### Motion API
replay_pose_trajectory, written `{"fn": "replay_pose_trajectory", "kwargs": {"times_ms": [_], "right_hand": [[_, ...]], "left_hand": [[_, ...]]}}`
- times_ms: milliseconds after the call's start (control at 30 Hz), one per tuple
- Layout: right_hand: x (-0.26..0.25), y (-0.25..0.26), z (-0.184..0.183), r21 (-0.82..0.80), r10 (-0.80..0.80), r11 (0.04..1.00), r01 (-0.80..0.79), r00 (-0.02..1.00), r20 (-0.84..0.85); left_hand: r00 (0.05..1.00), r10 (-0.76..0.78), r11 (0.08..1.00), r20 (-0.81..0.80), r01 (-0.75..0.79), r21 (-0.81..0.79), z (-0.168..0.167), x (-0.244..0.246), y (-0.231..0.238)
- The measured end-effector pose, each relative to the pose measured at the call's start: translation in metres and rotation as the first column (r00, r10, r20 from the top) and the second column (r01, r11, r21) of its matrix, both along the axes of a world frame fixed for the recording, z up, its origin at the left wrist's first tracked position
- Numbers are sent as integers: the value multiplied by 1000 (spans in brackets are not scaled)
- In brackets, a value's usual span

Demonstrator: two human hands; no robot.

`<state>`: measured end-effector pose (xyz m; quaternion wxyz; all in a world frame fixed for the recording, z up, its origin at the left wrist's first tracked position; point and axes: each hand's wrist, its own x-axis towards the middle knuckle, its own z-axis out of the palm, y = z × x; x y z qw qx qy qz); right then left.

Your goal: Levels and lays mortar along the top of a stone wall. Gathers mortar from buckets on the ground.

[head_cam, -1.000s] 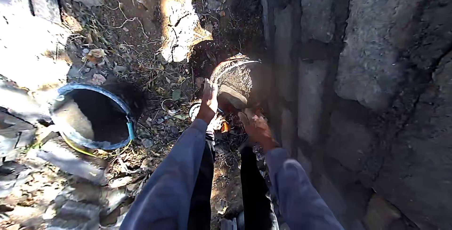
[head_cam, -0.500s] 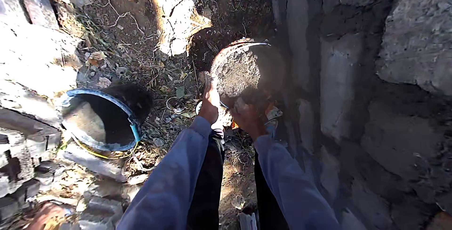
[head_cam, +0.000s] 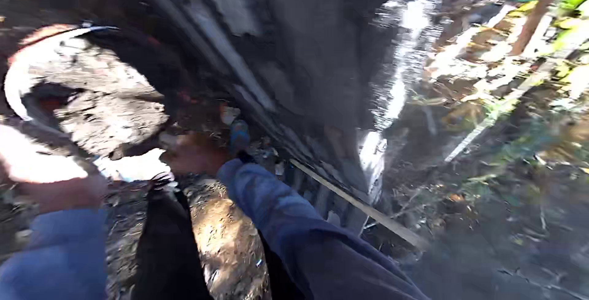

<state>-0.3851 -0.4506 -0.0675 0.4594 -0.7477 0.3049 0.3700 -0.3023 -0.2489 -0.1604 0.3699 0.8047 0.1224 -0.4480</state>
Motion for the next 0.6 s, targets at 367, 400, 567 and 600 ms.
{"fn": "replay_pose_trajectory", "kwargs": {"times_ms": [367,400,567,600], "right_hand": [[-71,-50,189,61,170,983,-171,985,18],[-77,-56,214,73,191,979,-193,981,29],[-119,-100,332,148,228,958,-245,966,123],[-131,-111,351,152,220,958,-244,962,161]], "left_hand": [[768,632,669,-109,-611,-423,179,-48,-43],[749,654,635,-108,-620,-460,195,-59,-51],[676,705,577,-213,-723,-380,250,-142,-77],[649,709,562,-276,-756,-335,247,-165,-78]]}}
